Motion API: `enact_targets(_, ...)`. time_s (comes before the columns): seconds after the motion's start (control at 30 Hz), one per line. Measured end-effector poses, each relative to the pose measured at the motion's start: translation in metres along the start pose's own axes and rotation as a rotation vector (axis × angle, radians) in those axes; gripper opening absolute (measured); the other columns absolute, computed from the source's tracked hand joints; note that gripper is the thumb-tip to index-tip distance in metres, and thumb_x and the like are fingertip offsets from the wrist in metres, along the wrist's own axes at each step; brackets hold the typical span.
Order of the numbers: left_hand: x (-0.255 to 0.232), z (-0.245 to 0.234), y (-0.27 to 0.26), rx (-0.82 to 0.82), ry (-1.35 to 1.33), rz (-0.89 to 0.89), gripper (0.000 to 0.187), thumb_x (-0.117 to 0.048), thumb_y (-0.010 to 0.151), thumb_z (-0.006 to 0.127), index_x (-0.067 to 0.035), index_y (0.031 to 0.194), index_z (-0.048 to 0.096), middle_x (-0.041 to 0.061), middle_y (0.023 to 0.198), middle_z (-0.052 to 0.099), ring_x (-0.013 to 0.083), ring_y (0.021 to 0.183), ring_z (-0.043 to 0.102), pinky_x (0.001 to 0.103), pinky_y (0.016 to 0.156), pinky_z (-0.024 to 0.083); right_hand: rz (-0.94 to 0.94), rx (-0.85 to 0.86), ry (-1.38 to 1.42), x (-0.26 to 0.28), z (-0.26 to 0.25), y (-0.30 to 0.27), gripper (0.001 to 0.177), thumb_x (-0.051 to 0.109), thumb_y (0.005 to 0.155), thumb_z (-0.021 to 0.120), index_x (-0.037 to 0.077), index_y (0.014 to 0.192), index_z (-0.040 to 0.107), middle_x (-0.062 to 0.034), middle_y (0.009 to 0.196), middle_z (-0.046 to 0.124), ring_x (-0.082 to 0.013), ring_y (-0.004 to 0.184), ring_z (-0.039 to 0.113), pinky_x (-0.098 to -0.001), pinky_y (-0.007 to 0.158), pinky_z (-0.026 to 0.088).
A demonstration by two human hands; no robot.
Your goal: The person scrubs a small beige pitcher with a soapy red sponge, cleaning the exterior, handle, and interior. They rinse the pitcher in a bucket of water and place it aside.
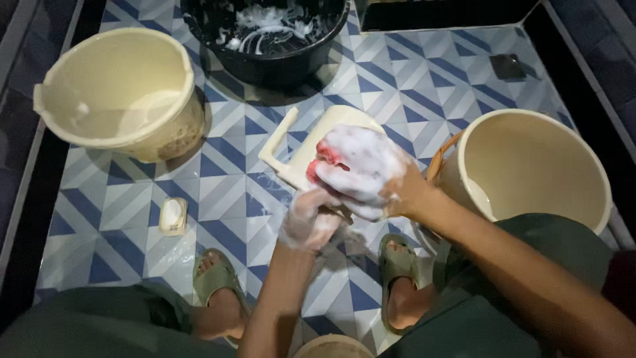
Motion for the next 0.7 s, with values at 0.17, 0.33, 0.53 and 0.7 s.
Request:
enact_targets(0.17, 0.006, -0.001, 0.003, 0.031, 0.032, 0.142, 0.067, 0.015, 0.078, 0.05, 0.0, 0.142, 0.044, 0.015, 0.126, 0.055, 0.0251, 0.116, 0.059, 0.037, 0.1, 0.052, -0.101, -0.184, -0.099, -0.016, 0.001, 0.008, 0.051, 0.046, 0.078, 0.065, 0.009, 0.113, 0.066, -0.0158, 0.125, 0.065, -0.0331, 0.112, 0.068, -0.0463, 0.097, 0.056)
enact_targets(0.33, 0.016, -0.01, 0.002, 0.165, -0.075, 0.169, 0.054, 0.019, 0.091, 0.049, 0.009, 0.144, 0.043, 0.021, 0.124, 0.055, 0.0288, 0.11, 0.059, 0.037, 0.091, 0.055, 0.262, -0.06, -0.15, -0.036, 0.019, -0.015, 0.025, 0.026, 0.089, 0.068, 0.009, 0.108, 0.067, -0.014, 0.123, 0.067, -0.0334, 0.105, 0.068, -0.0503, 0.093, 0.055)
enact_targets(0.53, 0.014, -0.008, -0.003, -0.203, 0.083, 0.082, 0.06, 0.013, 0.071, 0.047, 0.003, 0.13, 0.048, 0.014, 0.115, 0.063, 0.023, 0.103, 0.069, 0.035, 0.089, 0.061, 0.153, -0.045, -0.235, -0.026, 0.009, -0.014, 0.025, 0.023, 0.082, 0.069, 0.013, 0.106, 0.071, -0.0131, 0.114, 0.065, -0.0341, 0.101, 0.066, -0.051, 0.087, 0.056)
enact_targets(0.7, 0.005, 0.001, 0.0, 0.088, 0.107, 0.115, 0.034, 0.011, 0.085, 0.049, 0.012, 0.119, 0.052, 0.019, 0.1, 0.063, 0.0266, 0.083, 0.065, 0.037, 0.073, 0.058, 0.114, -0.097, -0.182, -0.026, 0.002, 0.005, 0.021, 0.016, 0.086, 0.071, 0.013, 0.107, 0.067, -0.0137, 0.116, 0.066, -0.0355, 0.108, 0.067, -0.048, 0.086, 0.056)
Point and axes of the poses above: each hand's wrist, its own y-axis towards the middle knuckle, its own z-axis out of the palm, x = y × z, the point moved 4 cm from there along y, towards the middle knuckle
